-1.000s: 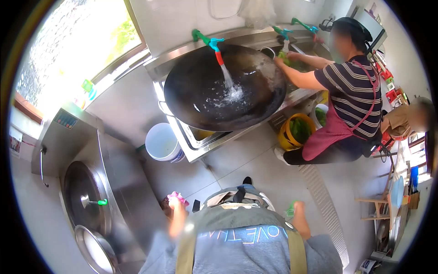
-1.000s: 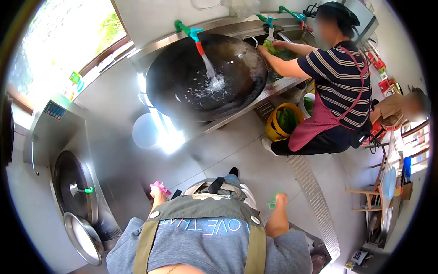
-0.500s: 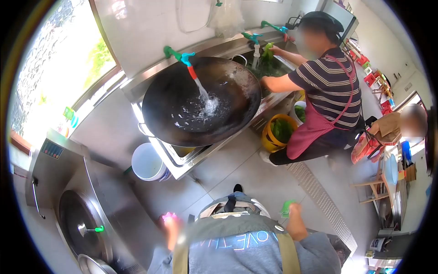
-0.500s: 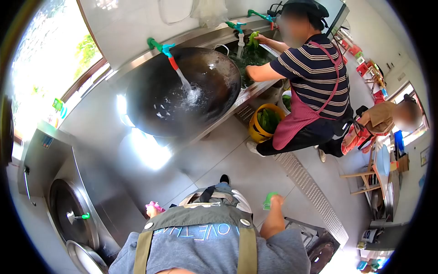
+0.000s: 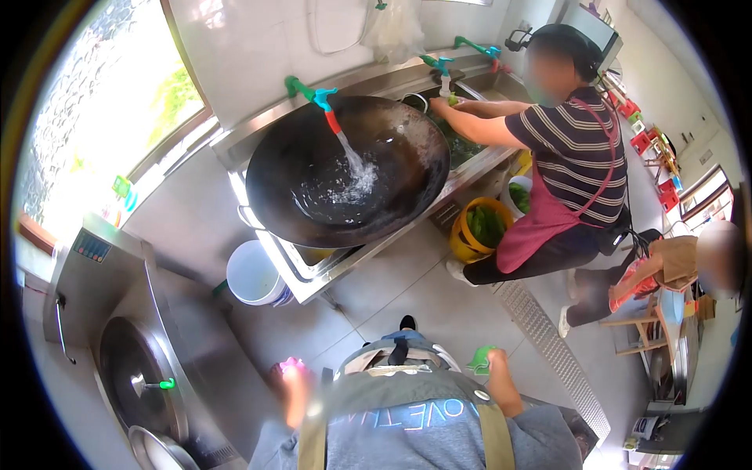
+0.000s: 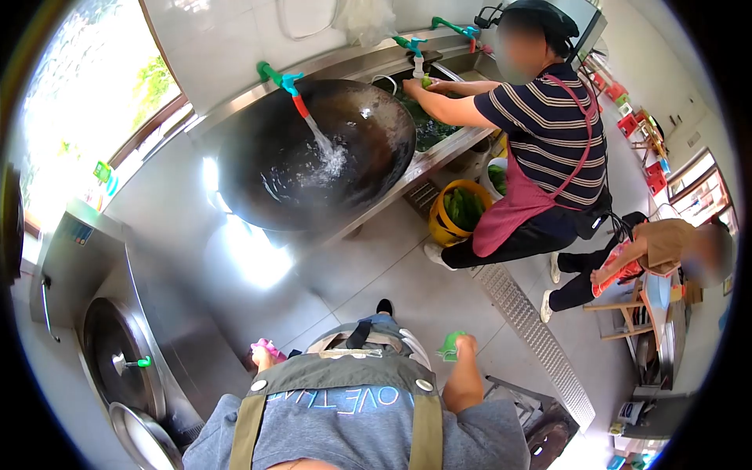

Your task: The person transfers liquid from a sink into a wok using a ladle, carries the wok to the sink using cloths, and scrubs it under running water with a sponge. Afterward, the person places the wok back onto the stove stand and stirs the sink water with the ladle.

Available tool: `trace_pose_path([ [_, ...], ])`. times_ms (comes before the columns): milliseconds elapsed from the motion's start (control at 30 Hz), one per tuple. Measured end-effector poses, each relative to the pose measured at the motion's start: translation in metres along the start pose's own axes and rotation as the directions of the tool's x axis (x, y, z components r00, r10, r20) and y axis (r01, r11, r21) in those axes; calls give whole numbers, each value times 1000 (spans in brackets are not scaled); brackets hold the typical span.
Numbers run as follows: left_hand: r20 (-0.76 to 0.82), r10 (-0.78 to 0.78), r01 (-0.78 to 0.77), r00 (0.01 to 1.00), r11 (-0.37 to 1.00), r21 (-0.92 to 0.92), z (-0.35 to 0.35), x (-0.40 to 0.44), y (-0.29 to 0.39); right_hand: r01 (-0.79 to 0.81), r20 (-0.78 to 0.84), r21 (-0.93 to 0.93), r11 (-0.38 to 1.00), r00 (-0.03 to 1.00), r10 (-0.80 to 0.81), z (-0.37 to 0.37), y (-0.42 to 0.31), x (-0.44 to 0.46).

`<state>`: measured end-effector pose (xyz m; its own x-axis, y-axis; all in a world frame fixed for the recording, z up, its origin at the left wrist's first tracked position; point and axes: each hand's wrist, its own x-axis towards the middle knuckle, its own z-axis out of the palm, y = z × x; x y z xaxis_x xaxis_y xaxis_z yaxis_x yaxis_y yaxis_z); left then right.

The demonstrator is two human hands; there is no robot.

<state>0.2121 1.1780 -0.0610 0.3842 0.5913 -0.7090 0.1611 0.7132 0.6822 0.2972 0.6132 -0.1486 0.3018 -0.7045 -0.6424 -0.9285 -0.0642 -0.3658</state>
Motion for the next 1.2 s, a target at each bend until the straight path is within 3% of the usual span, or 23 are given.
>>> trace_pose_path([
  [233,-298,18,-34,954,998,-50,2,-12,-2,-11,33,43,999,999,9,-2,-14,-24],
  [333,-548,-53,77,835,997,21,-30,52,-29,-14,90,70,997,996,8,2,-11,-15],
  [367,-503,2,42,864,996,76,-36,55,-34,-12,92,63,998,996,6,4,-11,-14],
  [467,-561,-45,31,827,999,-34,-43,65,-41,-31,120,44,999,992,25,15,0,10],
  [567,-376,0,-32,927,996,-79,-64,81,-55,-46,130,49,998,991,39,18,2,10],
  [600,-389,-8,-17,921,998,-61,-68,86,-57,-49,128,54,997,991,41,16,-3,3],
  [700,-462,-48,40,886,999,-27,-72,90,-58,-34,65,-155,987,997,44,-1,-37,-58],
  [767,-556,-92,89,826,996,-32,-54,72,-43,-39,121,-31,999,992,43,13,-11,-16],
  [867,-374,-104,105,921,994,-17,-4,-18,6,-45,153,32,998,987,40,26,7,15],
  [967,-486,4,21,874,999,47,-44,60,-33,-45,160,40,998,986,38,30,9,21],
  [1133,-515,-76,98,854,995,16,-28,30,-12,27,124,22,999,992,-29,35,-1,5],
  [1200,-486,-129,132,865,991,-28,2,-12,16,13,170,54,998,985,-22,14,-34,-56],
])
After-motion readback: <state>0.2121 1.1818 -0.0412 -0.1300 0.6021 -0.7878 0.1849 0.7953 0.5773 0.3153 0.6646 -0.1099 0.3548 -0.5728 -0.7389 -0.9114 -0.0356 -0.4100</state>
